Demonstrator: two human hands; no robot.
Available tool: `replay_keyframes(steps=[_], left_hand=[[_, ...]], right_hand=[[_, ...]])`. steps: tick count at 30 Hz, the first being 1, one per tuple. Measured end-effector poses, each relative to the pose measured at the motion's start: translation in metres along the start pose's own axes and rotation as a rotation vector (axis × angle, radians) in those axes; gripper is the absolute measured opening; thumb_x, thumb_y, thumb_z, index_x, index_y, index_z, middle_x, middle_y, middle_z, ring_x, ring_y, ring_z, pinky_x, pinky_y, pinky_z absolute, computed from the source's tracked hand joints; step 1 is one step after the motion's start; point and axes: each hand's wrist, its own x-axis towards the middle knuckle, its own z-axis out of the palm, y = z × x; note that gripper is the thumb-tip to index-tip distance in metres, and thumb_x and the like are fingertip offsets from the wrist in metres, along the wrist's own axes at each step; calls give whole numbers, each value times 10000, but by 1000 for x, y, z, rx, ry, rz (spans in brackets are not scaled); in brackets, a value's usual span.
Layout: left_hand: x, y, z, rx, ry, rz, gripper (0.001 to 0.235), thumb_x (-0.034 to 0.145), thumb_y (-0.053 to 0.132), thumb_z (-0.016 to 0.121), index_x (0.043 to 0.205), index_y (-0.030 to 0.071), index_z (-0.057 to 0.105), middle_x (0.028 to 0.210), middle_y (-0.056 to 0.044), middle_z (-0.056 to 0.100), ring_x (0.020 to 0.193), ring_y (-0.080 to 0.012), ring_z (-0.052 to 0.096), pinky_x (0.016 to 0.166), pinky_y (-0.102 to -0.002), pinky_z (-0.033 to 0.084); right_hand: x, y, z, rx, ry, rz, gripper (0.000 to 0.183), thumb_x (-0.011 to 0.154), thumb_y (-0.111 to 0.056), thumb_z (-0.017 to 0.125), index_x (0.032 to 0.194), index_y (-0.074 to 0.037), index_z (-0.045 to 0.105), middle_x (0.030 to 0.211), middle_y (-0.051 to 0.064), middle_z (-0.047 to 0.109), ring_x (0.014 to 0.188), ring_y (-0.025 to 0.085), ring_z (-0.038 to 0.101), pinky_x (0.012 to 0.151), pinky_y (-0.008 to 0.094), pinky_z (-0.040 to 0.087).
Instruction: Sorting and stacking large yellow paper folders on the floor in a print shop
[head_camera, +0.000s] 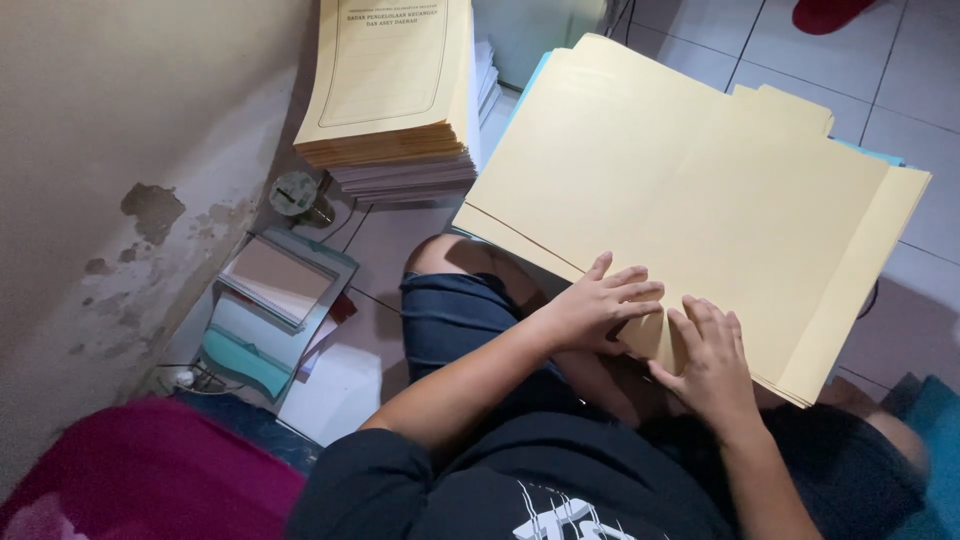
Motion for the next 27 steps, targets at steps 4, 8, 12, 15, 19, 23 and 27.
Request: replay_keyframes(steps=[4,8,12,15,19,23,27], left_hand=[[0,-2,-3,-62,28,14,989,608,633,831,1489,348,484,1548,13,523,1495,-241,450,1170,-640,303],[-2,-2,-10,-69,32,23,982,606,615,833,1485,341,490,1560,11,513,1496,-241,447,1173,-637,299],[-3,-1,-14,-95,21,14,940,635,624,807,1472,323,507,1568,5,505,1505,-242,438,1185,-634,286],[-3,0,-12,-99,15,7,930,645,630,797,1472,322,506,1571,9,502,1511,-241,431,1189,-636,283],[-2,1,-15,-78,3,-3,936,644,639,801,1476,335,499,1570,20,500,1513,-236,425,1193,-632,290],[-3,-1,-15,-78,-7,7,944,648,631,817,1483,335,491,1577,20,494,1511,-233,427,1194,-618,280],[-4,-2,-14,-60,-26,6,970,657,639,823,1511,347,466,1592,26,483,1523,-227,411,1205,-613,269]], right_hand=[[0,-5,-6,33,0,13,923,595,-510,858,1412,-187,576,1547,81,489,1483,325,442,1237,586,325],[2,-10,-16,61,4,1,915,613,-512,864,1417,-190,567,1550,80,482,1482,328,439,1235,591,317],[4,-11,-22,108,-37,26,905,626,-525,869,1413,-189,574,1545,76,484,1487,327,436,1234,603,316],[6,-12,-24,122,-58,43,894,632,-511,868,1411,-188,574,1545,78,483,1488,330,435,1228,617,317],[8,-21,-28,117,-72,81,914,629,-529,857,1420,-181,558,1535,81,477,1493,331,422,1229,652,296],[8,-19,-24,96,-65,85,889,639,-520,859,1402,-171,567,1528,86,484,1484,333,434,1225,656,300],[8,-19,-26,102,-77,91,877,643,-504,865,1393,-161,566,1525,94,483,1486,345,430,1216,679,301]])
